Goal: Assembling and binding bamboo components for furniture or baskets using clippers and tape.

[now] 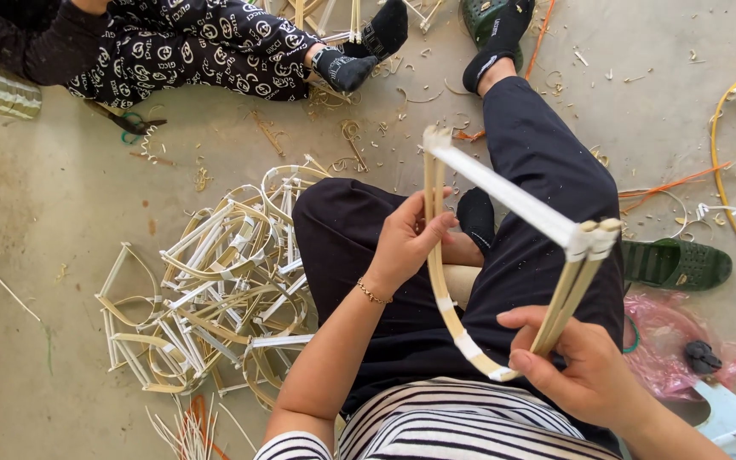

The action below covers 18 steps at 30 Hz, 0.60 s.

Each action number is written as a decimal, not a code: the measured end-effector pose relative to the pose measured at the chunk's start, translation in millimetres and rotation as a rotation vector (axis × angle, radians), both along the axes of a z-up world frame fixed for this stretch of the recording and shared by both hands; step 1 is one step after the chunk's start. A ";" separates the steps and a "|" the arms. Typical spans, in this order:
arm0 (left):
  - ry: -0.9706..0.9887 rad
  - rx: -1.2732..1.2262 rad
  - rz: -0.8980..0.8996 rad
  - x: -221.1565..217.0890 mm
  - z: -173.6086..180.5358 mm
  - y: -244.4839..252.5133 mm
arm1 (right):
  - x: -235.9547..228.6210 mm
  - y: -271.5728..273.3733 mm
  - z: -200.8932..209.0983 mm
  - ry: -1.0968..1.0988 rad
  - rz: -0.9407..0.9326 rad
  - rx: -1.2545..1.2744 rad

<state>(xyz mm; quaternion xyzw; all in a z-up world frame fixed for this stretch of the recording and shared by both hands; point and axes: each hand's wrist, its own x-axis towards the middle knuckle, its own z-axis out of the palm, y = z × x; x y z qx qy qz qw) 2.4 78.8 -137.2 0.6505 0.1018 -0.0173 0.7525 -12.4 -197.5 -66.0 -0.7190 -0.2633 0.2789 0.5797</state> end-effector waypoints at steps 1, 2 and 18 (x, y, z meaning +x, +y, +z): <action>0.006 0.069 0.040 1.0 0.7 1.5 | -0.7 0.2 -1.7 -0.003 0.016 -0.016; 0.006 0.070 0.041 1.0 -2.5 1.2 | -1.9 0.5 -4.0 -0.003 0.018 -0.015; -0.333 0.389 -0.207 -35.8 117.3 -20.1 | 61.2 -44.7 -118.6 0.465 -0.381 0.065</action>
